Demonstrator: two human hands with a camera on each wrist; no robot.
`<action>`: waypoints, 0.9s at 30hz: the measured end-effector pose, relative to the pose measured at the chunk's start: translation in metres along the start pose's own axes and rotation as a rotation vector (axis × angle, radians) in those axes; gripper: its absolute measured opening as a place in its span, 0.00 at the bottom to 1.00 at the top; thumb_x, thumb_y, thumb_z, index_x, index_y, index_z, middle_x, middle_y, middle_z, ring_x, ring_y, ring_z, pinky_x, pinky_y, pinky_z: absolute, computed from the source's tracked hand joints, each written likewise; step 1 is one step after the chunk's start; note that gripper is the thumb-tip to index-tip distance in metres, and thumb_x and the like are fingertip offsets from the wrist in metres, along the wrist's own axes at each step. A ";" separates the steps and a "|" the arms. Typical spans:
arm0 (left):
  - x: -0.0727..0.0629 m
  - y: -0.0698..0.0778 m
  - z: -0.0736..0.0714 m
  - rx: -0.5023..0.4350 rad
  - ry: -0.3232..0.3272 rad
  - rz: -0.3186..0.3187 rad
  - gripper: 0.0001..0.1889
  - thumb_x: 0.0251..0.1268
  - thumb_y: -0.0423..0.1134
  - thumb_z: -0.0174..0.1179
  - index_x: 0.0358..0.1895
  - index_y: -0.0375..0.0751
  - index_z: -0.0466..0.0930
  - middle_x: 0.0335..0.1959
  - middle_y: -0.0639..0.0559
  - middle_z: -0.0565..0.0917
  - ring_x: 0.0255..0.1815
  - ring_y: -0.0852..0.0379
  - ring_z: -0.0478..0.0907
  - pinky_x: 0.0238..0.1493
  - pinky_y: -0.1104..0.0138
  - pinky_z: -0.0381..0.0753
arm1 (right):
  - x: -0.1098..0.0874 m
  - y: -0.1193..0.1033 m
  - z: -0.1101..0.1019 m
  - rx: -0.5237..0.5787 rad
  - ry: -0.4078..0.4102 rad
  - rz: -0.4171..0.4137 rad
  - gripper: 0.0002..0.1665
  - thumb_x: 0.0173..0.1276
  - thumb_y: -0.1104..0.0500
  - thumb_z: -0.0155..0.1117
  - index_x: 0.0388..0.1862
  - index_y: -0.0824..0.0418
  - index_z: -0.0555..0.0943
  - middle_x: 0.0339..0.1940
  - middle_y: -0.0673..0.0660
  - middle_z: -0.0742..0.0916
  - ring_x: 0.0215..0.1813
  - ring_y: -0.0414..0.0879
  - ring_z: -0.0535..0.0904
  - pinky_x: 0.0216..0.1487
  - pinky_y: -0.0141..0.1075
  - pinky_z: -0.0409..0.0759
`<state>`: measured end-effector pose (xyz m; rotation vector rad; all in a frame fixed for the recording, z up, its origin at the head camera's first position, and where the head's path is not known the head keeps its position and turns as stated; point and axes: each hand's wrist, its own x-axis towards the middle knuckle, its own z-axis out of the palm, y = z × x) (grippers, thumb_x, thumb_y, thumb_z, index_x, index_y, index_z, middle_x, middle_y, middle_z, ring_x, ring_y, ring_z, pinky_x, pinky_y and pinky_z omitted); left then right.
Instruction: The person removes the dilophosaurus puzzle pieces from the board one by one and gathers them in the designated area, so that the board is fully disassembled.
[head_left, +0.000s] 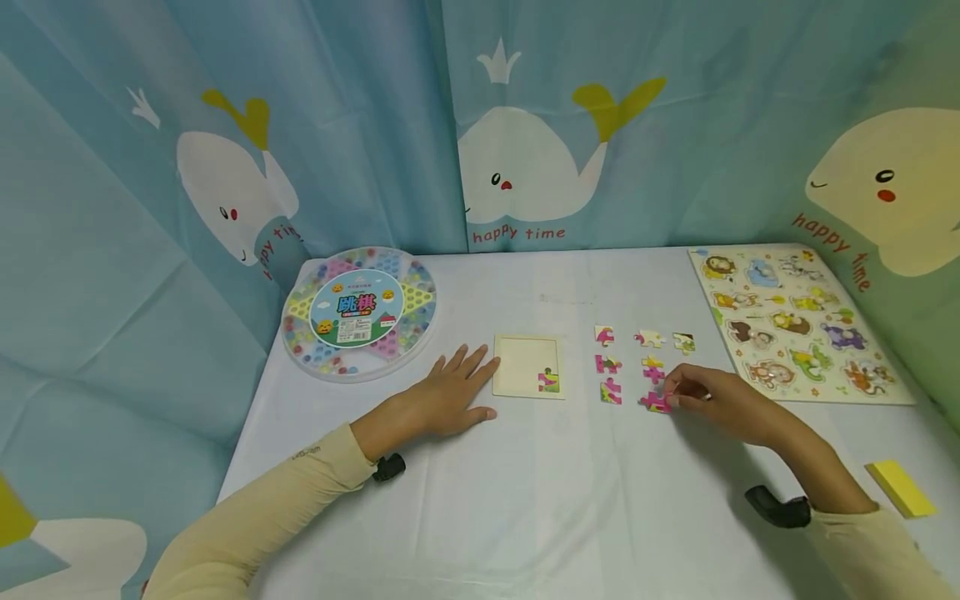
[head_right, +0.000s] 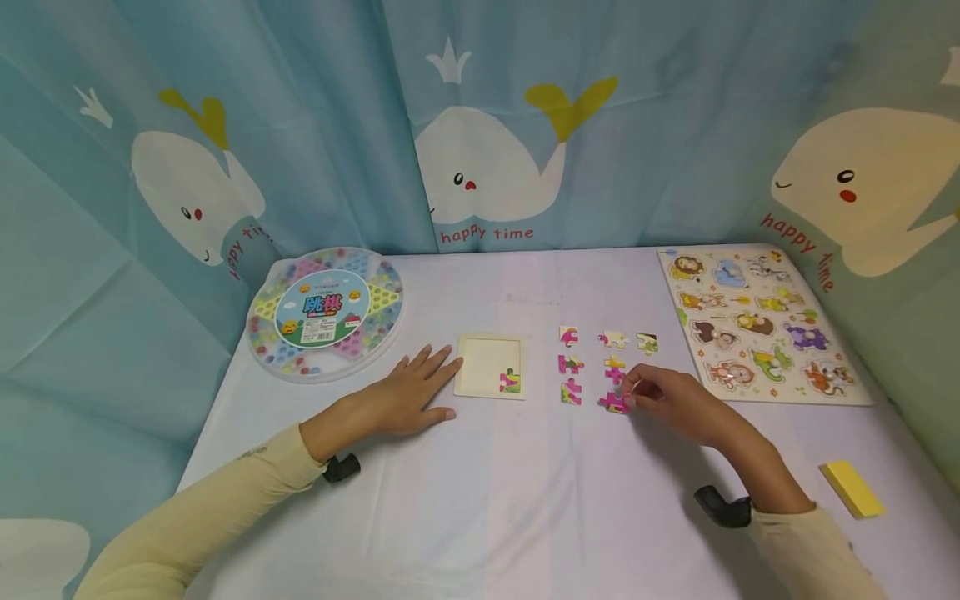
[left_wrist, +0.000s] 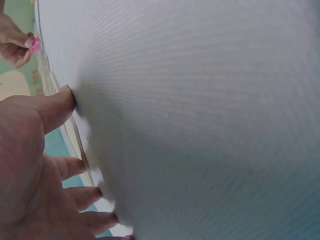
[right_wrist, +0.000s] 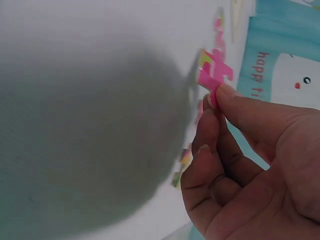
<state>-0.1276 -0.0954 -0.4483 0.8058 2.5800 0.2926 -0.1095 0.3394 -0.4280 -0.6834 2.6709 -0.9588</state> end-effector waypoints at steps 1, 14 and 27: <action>0.000 0.000 0.000 0.002 0.001 0.000 0.45 0.81 0.64 0.51 0.89 0.50 0.42 0.89 0.46 0.40 0.89 0.38 0.36 0.84 0.39 0.45 | 0.000 0.001 0.002 -0.009 0.009 0.000 0.03 0.77 0.67 0.65 0.43 0.60 0.81 0.37 0.48 0.85 0.40 0.37 0.79 0.40 0.29 0.78; -0.001 0.002 -0.003 -0.009 -0.010 -0.017 0.45 0.81 0.63 0.51 0.89 0.51 0.41 0.89 0.46 0.39 0.89 0.39 0.35 0.84 0.40 0.44 | 0.009 0.002 0.013 -0.156 0.022 0.095 0.04 0.73 0.67 0.69 0.43 0.61 0.83 0.42 0.53 0.85 0.44 0.44 0.80 0.44 0.35 0.81; 0.000 0.001 -0.002 -0.002 -0.016 -0.018 0.45 0.81 0.64 0.51 0.89 0.51 0.41 0.89 0.47 0.38 0.89 0.39 0.35 0.84 0.40 0.43 | 0.023 -0.018 0.014 -0.198 0.019 0.094 0.11 0.71 0.71 0.69 0.51 0.67 0.82 0.42 0.58 0.85 0.43 0.49 0.81 0.41 0.39 0.81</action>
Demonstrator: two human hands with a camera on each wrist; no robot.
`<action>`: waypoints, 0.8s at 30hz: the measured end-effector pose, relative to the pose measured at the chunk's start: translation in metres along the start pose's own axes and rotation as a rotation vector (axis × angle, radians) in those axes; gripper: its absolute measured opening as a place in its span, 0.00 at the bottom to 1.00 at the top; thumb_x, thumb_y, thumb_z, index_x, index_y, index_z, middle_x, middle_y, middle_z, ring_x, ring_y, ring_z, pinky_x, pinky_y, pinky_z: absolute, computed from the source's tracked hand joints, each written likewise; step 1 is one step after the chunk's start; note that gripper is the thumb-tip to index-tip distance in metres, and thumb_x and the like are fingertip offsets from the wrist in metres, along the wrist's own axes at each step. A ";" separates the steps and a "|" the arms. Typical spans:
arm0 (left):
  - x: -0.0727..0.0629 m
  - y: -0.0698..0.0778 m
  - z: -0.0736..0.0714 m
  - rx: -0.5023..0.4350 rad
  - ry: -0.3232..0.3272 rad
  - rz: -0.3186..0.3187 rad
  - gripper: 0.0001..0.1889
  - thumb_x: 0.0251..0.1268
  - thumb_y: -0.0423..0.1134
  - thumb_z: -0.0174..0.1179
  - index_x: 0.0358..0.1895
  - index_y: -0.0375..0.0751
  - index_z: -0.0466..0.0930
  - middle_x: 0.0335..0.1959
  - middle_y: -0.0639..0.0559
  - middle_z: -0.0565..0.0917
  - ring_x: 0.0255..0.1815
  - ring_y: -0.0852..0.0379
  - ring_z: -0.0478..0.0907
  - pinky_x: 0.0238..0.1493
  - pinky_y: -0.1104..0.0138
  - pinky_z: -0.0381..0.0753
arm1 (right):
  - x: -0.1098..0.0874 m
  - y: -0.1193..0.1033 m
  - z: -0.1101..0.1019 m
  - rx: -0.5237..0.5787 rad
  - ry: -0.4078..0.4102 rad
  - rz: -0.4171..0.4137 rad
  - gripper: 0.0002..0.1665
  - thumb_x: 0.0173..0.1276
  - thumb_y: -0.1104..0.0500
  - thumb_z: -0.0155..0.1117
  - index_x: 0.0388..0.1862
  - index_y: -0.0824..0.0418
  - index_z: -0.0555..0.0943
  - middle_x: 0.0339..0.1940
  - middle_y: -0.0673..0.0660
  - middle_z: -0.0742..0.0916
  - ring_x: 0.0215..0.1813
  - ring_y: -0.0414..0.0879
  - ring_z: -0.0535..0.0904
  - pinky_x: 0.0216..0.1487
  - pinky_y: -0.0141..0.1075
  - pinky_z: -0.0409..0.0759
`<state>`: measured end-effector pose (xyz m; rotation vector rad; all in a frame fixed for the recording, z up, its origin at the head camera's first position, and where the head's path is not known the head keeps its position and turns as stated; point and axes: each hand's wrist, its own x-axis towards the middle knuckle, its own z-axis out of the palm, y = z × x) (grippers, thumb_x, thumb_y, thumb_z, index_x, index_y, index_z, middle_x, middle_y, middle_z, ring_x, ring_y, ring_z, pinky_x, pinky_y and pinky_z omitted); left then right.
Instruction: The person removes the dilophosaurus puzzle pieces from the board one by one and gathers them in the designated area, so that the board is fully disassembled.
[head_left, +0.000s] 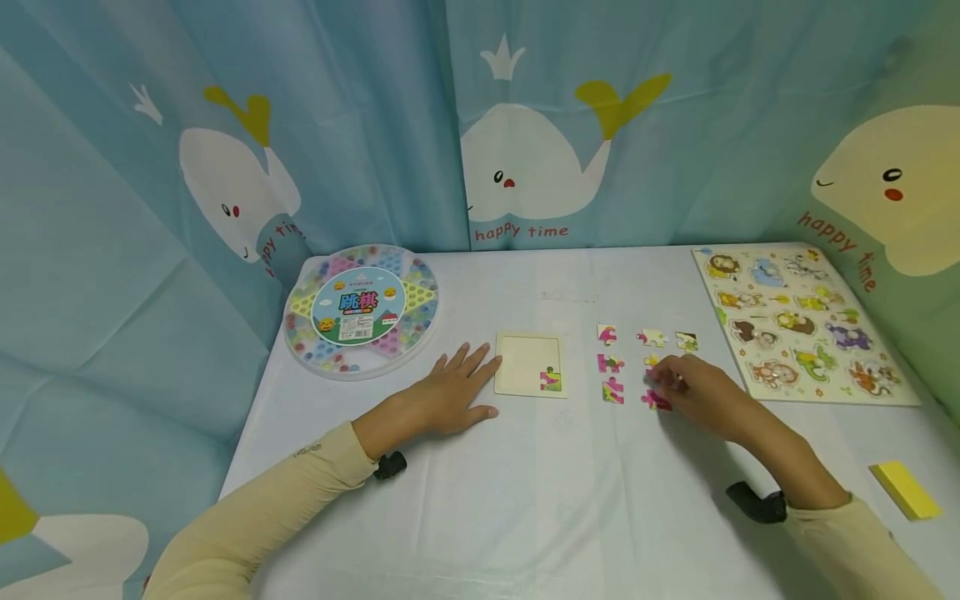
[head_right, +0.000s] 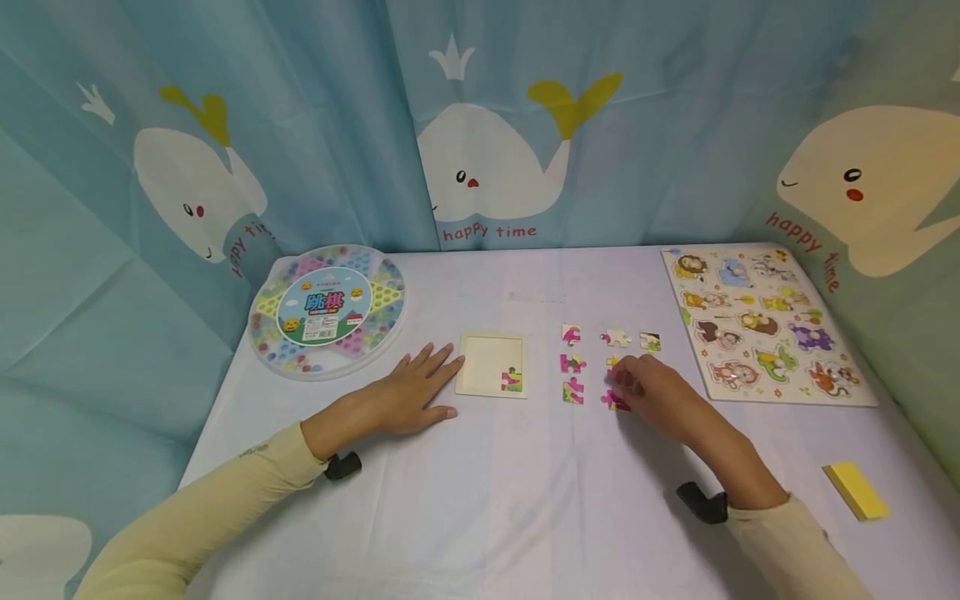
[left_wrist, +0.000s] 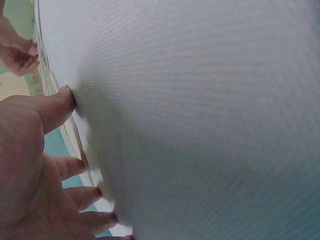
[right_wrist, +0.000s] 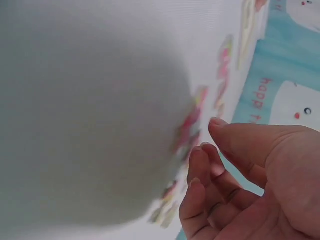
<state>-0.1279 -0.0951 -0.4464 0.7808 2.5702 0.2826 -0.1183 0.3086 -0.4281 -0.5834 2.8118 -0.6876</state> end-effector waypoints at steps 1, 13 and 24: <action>0.000 0.000 0.000 0.000 0.000 -0.001 0.45 0.81 0.64 0.51 0.89 0.52 0.41 0.89 0.47 0.38 0.89 0.40 0.35 0.84 0.40 0.43 | 0.003 -0.004 -0.001 0.005 0.003 -0.008 0.12 0.71 0.70 0.69 0.52 0.68 0.82 0.42 0.59 0.86 0.43 0.50 0.82 0.41 0.41 0.82; 0.000 0.000 0.001 0.006 0.002 0.001 0.45 0.81 0.64 0.51 0.89 0.52 0.41 0.89 0.47 0.38 0.89 0.40 0.35 0.84 0.40 0.44 | 0.049 -0.063 0.017 0.117 -0.007 -0.032 0.23 0.74 0.70 0.63 0.67 0.72 0.76 0.53 0.66 0.85 0.48 0.54 0.83 0.47 0.46 0.81; 0.002 -0.002 0.003 0.024 0.003 0.004 0.45 0.81 0.65 0.50 0.89 0.52 0.40 0.89 0.47 0.38 0.89 0.39 0.35 0.84 0.39 0.45 | 0.075 -0.090 0.048 0.109 -0.057 -0.080 0.26 0.72 0.67 0.71 0.66 0.72 0.77 0.50 0.64 0.84 0.49 0.54 0.82 0.55 0.50 0.84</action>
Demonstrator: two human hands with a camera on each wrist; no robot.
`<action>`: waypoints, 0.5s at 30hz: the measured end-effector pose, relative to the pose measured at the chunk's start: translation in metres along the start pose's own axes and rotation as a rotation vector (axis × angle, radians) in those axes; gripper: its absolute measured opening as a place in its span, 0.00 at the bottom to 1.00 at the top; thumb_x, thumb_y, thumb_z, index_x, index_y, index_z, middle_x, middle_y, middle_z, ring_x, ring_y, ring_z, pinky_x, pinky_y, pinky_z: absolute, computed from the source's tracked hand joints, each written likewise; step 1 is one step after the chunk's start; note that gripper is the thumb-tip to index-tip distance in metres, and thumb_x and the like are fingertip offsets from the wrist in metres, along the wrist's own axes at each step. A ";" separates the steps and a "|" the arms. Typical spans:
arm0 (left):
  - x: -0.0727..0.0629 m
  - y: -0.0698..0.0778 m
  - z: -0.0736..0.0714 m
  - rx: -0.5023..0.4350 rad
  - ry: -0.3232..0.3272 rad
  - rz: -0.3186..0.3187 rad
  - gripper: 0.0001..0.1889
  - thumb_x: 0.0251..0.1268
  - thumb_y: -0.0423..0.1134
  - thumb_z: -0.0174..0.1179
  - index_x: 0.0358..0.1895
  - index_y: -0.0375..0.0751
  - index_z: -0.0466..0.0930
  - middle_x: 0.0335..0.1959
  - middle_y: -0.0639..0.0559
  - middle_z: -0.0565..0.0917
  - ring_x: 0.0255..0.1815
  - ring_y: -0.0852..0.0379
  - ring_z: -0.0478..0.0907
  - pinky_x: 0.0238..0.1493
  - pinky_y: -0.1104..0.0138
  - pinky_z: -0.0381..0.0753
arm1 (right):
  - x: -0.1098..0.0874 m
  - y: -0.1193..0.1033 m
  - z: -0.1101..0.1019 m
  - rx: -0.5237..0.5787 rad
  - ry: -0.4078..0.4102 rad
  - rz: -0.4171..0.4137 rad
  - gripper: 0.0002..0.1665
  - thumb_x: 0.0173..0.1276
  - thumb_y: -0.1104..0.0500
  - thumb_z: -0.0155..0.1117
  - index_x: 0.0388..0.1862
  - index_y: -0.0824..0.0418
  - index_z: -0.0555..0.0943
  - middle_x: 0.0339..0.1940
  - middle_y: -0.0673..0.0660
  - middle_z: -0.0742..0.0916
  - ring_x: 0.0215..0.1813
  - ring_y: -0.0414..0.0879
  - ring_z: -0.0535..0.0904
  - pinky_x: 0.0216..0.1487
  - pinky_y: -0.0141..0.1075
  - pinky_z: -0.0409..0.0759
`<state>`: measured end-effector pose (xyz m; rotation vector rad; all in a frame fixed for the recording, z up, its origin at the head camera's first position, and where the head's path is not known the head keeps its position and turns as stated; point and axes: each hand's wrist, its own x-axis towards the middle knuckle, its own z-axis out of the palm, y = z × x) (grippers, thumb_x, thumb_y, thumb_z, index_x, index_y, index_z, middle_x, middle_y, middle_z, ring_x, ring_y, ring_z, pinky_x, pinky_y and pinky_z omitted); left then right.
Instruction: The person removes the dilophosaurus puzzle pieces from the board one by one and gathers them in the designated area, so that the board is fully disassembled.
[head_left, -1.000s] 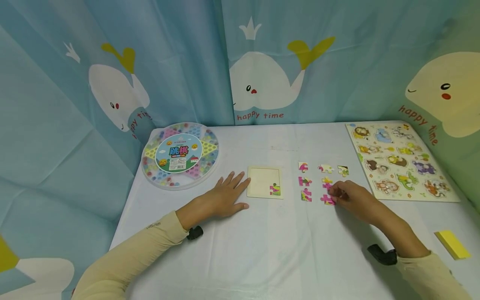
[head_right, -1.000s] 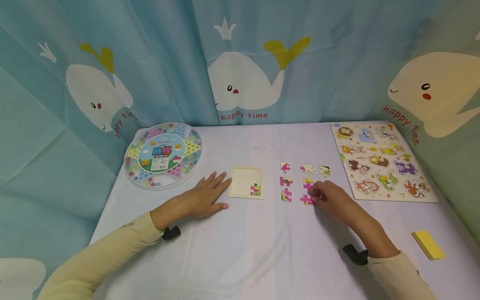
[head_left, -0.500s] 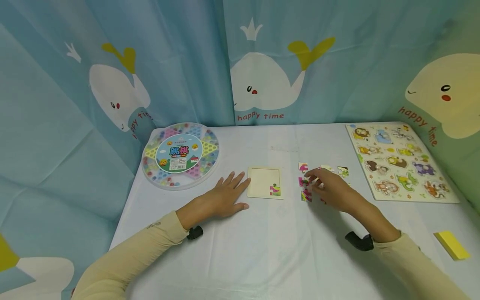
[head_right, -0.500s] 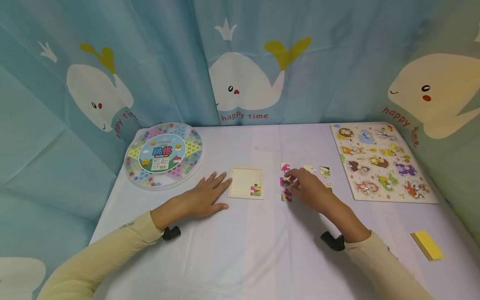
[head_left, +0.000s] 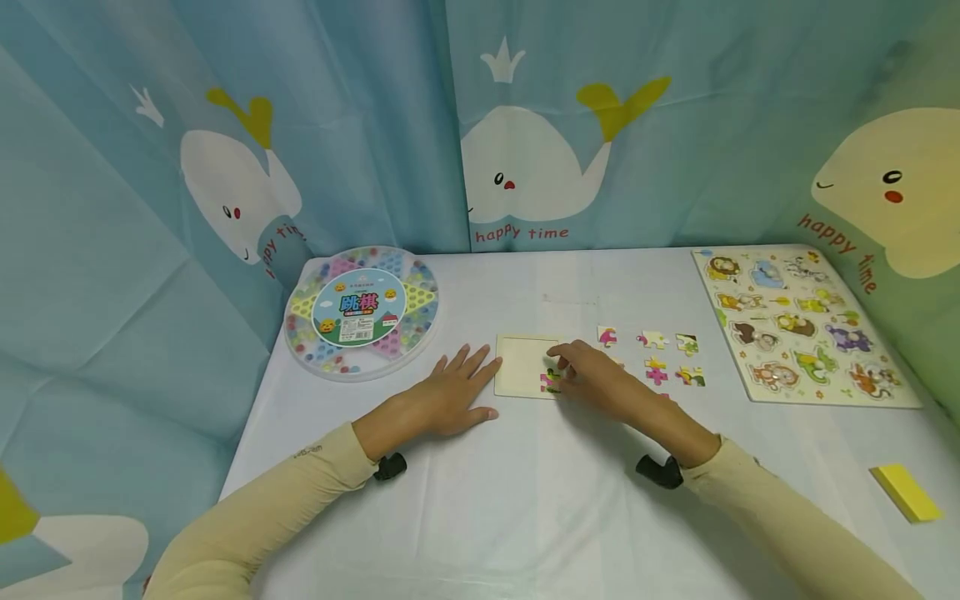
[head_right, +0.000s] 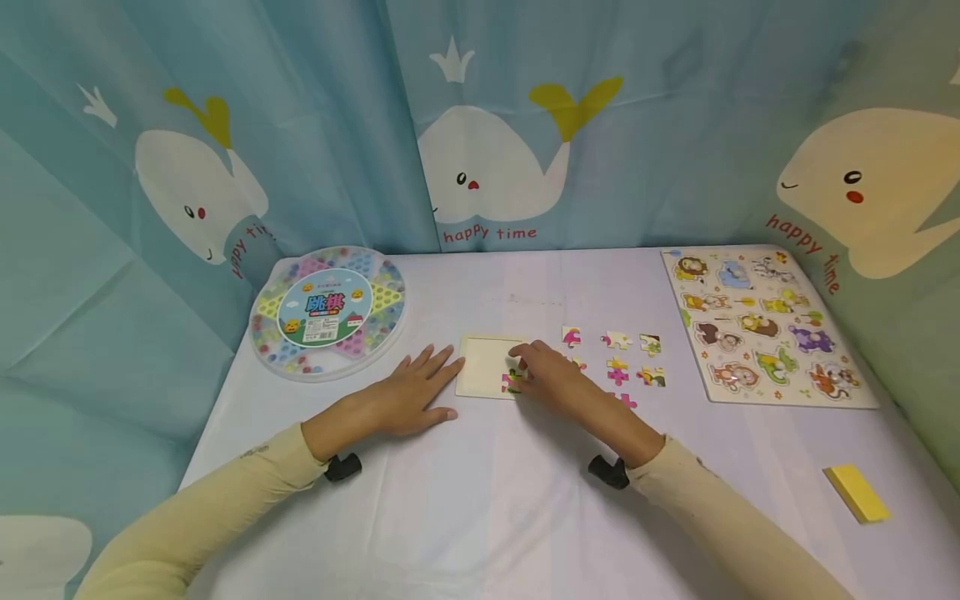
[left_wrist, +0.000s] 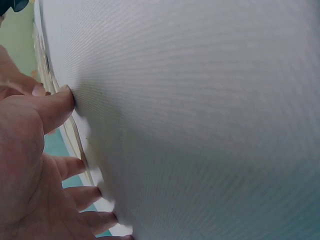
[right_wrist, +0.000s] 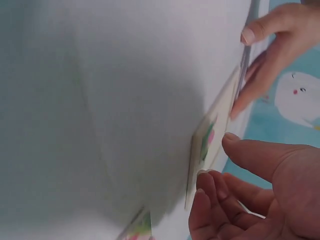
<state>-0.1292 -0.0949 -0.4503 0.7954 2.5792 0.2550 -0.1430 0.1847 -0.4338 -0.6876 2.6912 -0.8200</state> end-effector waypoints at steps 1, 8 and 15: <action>0.000 0.000 0.000 0.003 0.002 0.002 0.45 0.81 0.65 0.50 0.89 0.52 0.41 0.89 0.47 0.38 0.89 0.39 0.35 0.84 0.39 0.45 | 0.001 0.000 0.002 -0.006 -0.011 0.010 0.26 0.72 0.66 0.71 0.65 0.72 0.77 0.49 0.63 0.84 0.48 0.53 0.82 0.54 0.49 0.83; -0.001 0.001 -0.001 -0.001 0.009 0.011 0.45 0.81 0.63 0.51 0.89 0.50 0.41 0.89 0.45 0.39 0.88 0.37 0.35 0.83 0.37 0.45 | 0.003 -0.003 0.008 -0.044 -0.032 0.038 0.19 0.72 0.63 0.73 0.58 0.69 0.81 0.48 0.60 0.83 0.47 0.50 0.80 0.52 0.45 0.84; -0.001 0.001 -0.001 0.015 0.006 0.008 0.45 0.81 0.64 0.51 0.89 0.50 0.41 0.89 0.45 0.39 0.89 0.37 0.36 0.83 0.38 0.47 | 0.003 -0.006 0.010 -0.085 -0.015 0.036 0.18 0.72 0.63 0.73 0.55 0.70 0.80 0.48 0.62 0.83 0.47 0.50 0.79 0.53 0.45 0.83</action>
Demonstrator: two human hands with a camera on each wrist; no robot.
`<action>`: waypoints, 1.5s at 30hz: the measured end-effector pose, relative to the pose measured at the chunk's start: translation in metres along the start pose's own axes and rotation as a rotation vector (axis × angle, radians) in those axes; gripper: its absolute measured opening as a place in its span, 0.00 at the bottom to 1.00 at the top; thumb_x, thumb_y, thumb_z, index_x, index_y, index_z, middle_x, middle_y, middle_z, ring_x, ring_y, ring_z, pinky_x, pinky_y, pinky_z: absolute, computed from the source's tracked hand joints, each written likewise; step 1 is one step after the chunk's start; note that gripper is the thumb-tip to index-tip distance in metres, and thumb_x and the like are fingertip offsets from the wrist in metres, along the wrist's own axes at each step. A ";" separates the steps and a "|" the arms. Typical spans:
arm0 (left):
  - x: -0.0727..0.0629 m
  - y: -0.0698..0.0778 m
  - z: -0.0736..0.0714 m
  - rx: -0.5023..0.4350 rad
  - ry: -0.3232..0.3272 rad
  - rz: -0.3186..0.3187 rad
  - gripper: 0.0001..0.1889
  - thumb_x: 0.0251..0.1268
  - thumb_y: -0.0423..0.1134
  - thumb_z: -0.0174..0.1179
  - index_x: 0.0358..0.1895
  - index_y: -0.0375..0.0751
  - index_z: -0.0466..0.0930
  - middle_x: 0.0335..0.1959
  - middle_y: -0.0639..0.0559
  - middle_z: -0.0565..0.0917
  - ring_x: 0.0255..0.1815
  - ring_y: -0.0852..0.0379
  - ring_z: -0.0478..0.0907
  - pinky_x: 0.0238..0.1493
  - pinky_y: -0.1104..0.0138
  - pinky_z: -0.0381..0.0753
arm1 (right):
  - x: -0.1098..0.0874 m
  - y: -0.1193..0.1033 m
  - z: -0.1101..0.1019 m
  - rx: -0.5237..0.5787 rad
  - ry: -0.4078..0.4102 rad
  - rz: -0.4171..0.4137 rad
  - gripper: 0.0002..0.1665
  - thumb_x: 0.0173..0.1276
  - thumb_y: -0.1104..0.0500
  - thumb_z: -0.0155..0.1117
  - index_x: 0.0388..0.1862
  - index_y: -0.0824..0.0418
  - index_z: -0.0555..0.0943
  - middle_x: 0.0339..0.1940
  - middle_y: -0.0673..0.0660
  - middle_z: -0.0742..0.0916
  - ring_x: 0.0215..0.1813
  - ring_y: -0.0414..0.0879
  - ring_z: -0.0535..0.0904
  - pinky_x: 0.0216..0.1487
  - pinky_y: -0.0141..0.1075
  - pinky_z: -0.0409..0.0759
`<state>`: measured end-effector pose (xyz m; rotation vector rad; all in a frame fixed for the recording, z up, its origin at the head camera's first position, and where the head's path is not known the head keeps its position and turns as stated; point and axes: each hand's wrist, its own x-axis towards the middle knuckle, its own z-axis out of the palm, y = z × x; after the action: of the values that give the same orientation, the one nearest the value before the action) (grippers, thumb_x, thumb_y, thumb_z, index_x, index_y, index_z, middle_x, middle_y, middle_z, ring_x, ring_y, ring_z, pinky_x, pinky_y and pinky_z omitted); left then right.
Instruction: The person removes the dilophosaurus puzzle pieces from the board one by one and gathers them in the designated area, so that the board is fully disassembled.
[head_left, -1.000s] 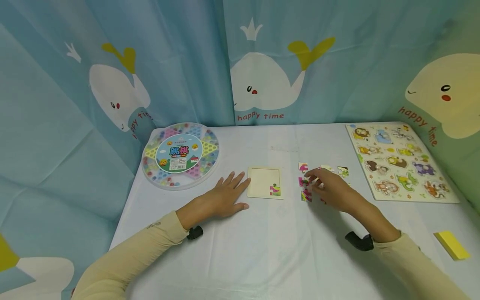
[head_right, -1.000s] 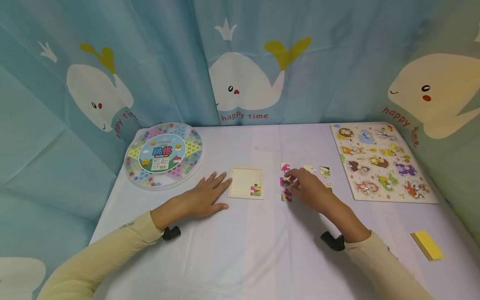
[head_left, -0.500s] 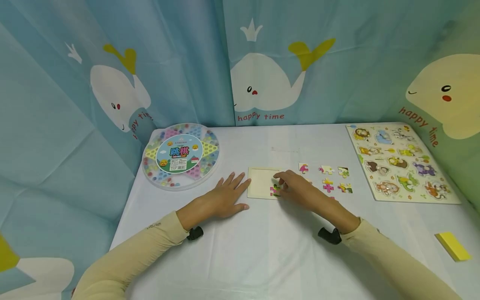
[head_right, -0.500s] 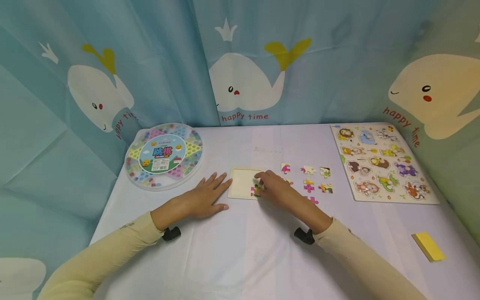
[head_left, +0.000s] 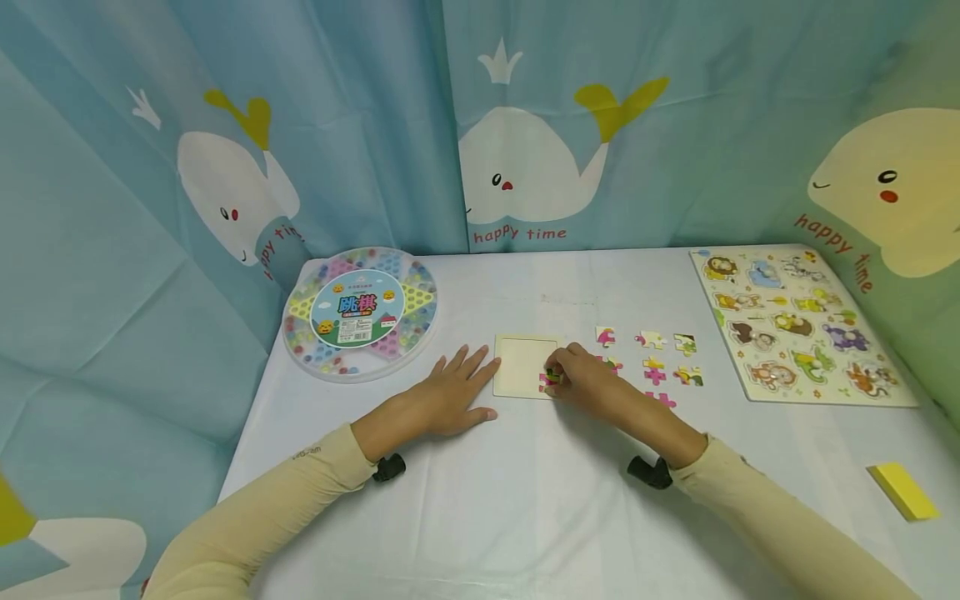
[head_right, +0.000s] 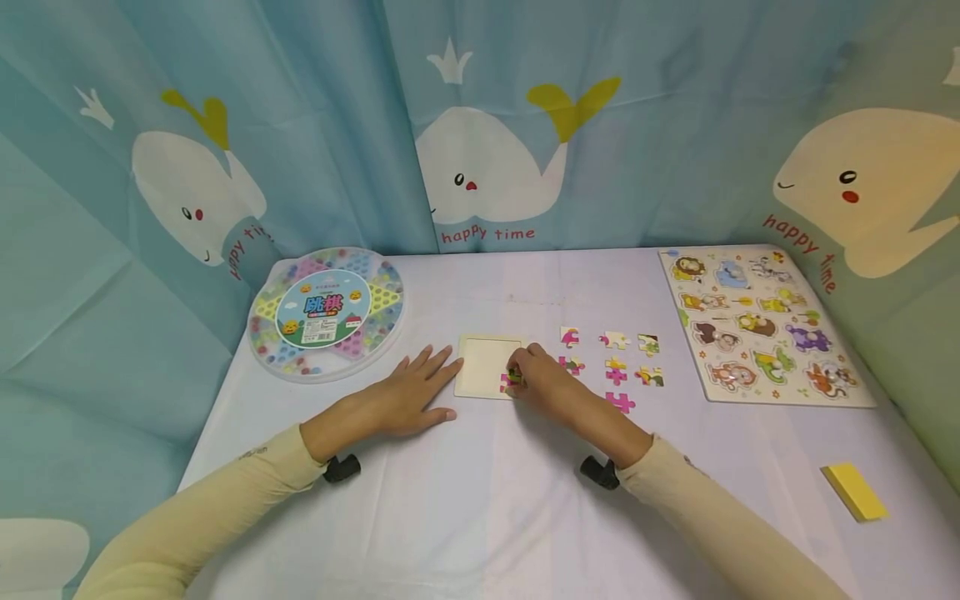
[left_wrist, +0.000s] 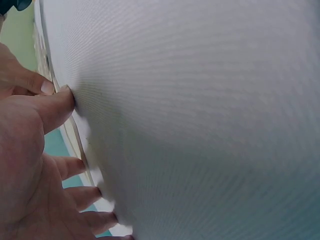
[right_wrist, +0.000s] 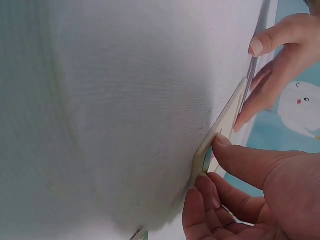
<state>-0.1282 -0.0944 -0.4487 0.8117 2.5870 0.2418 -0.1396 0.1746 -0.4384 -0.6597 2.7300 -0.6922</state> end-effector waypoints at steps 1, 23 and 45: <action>0.000 0.000 0.000 0.001 0.002 0.000 0.45 0.81 0.64 0.51 0.89 0.50 0.42 0.89 0.45 0.40 0.88 0.37 0.36 0.83 0.38 0.47 | 0.000 0.000 0.000 -0.004 0.001 0.002 0.17 0.72 0.63 0.73 0.55 0.70 0.80 0.48 0.62 0.82 0.47 0.50 0.79 0.52 0.46 0.83; 0.000 0.000 0.001 -0.002 0.005 0.007 0.45 0.81 0.64 0.50 0.88 0.50 0.42 0.89 0.44 0.40 0.88 0.37 0.37 0.83 0.38 0.47 | -0.004 0.002 -0.004 0.136 0.092 -0.056 0.07 0.73 0.69 0.68 0.45 0.63 0.80 0.40 0.56 0.85 0.44 0.49 0.81 0.48 0.43 0.82; -0.002 0.002 -0.001 -0.014 0.009 0.008 0.44 0.81 0.63 0.50 0.88 0.49 0.43 0.89 0.44 0.41 0.88 0.37 0.37 0.83 0.38 0.47 | -0.101 0.114 -0.102 0.105 0.080 0.025 0.02 0.78 0.65 0.65 0.43 0.62 0.83 0.37 0.50 0.87 0.40 0.34 0.80 0.38 0.30 0.79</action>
<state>-0.1261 -0.0944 -0.4470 0.8177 2.5880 0.2664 -0.1280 0.3526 -0.3951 -0.5845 2.7459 -0.8670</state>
